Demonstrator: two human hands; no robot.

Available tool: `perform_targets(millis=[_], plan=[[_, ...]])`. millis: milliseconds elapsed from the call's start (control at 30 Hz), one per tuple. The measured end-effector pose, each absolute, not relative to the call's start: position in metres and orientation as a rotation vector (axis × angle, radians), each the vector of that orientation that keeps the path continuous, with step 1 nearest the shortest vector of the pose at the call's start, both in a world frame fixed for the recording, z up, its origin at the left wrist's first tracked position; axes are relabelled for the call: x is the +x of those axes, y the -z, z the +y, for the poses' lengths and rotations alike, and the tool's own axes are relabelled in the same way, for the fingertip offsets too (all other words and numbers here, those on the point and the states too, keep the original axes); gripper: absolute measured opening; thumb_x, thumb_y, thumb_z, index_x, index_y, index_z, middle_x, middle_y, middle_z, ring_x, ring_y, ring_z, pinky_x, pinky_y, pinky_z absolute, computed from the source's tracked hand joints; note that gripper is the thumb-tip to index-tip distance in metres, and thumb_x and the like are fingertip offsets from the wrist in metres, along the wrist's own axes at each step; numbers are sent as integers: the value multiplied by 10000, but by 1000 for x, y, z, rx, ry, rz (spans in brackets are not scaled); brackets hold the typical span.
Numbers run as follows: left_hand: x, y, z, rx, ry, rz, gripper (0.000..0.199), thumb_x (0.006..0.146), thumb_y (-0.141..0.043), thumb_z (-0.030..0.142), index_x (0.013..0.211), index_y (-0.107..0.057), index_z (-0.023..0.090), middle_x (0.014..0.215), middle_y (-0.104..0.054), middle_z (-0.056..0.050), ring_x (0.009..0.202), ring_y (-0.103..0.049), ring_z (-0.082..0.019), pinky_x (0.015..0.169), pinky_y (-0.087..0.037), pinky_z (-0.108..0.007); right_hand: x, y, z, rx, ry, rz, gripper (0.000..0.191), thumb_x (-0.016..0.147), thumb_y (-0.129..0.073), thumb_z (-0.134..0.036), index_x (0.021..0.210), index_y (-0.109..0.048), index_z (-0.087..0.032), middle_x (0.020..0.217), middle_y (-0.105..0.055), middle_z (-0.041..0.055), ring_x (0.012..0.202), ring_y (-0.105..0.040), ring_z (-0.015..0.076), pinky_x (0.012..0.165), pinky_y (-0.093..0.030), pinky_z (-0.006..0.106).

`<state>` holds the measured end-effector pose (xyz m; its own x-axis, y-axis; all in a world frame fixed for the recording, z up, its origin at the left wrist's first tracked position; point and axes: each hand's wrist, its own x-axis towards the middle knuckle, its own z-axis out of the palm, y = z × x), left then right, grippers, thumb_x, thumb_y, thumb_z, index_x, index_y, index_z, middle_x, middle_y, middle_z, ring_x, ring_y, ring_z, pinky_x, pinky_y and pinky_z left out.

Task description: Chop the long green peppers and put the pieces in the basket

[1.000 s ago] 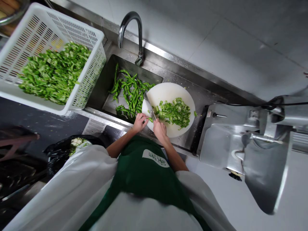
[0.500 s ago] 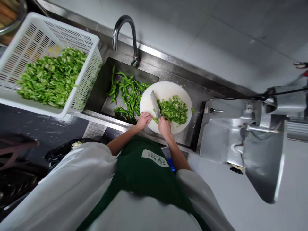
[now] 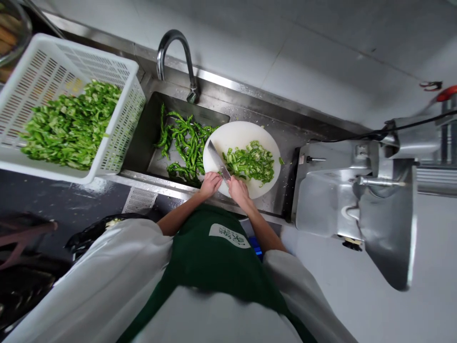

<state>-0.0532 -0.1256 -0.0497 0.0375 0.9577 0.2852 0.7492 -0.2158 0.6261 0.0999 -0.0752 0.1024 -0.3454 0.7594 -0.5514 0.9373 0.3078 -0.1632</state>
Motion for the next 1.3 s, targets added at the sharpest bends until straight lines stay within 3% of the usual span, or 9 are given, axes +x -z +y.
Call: perform_targets(millis=[167, 400, 667, 1067, 1200, 1300], plan=[[-48, 50, -122, 1998, -1025, 1769, 206, 983, -566, 373, 954, -698, 218, 1048, -645, -105, 1022, -568, -258, 895, -471, -445, 142, -128, -51, 1664, 592, 2206, 370, 1100, -309, -341, 1281, -575, -159, 1103, -740, 153, 1047, -703, 252, 890, -475, 304], [-50, 43, -119, 1782, -1251, 1928, 203, 1006, -534, 342, 949, -676, 209, 975, -646, -96, 988, -568, -246, 909, -483, -452, 173, -137, -55, 1696, 510, 2174, 383, 1103, -297, -344, 1287, -555, -130, 1056, -740, 172, 1005, -715, 270, 849, -481, 313], [-40, 43, -101, 2019, -966, 1647, 211, 1010, -504, 298, 1058, -697, 229, 1107, -671, -103, 1087, -558, -263, 954, -484, -470, 137, -114, -79, 1434, 585, 2197, 409, 1102, -265, -324, 1342, -543, -143, 1078, -746, 179, 1028, -719, 271, 907, -494, 348], [-35, 49, -93, 1999, -933, 1652, 239, 1021, -490, 294, 1101, -703, 220, 1136, -684, -107, 1098, -562, -277, 946, -470, -492, 139, -102, -64, 1368, 554, 2195, 430, 1092, -256, -264, 1399, -511, -105, 1091, -742, 188, 1027, -714, 274, 910, -500, 348], [-30, 32, -89, 2032, -655, 1693, 283, 1037, -437, 266, 1093, -711, 227, 1151, -694, -121, 1095, -599, -269, 960, -483, -516, 114, -121, -53, 1362, 564, 2189, 411, 1066, -293, -225, 1311, -606, -118, 1094, -745, 197, 1060, -715, 262, 886, -516, 322], [-27, 15, -96, 2094, -268, 1695, 348, 1057, -407, 286, 1016, -750, 246, 1128, -702, -165, 1093, -629, -230, 997, -476, -455, 113, -152, -54, 1386, 496, 2265, 413, 1049, -319, -282, 1171, -712, -249, 867, -754, 191, 859, -754, 279, 730, -549, 351]])
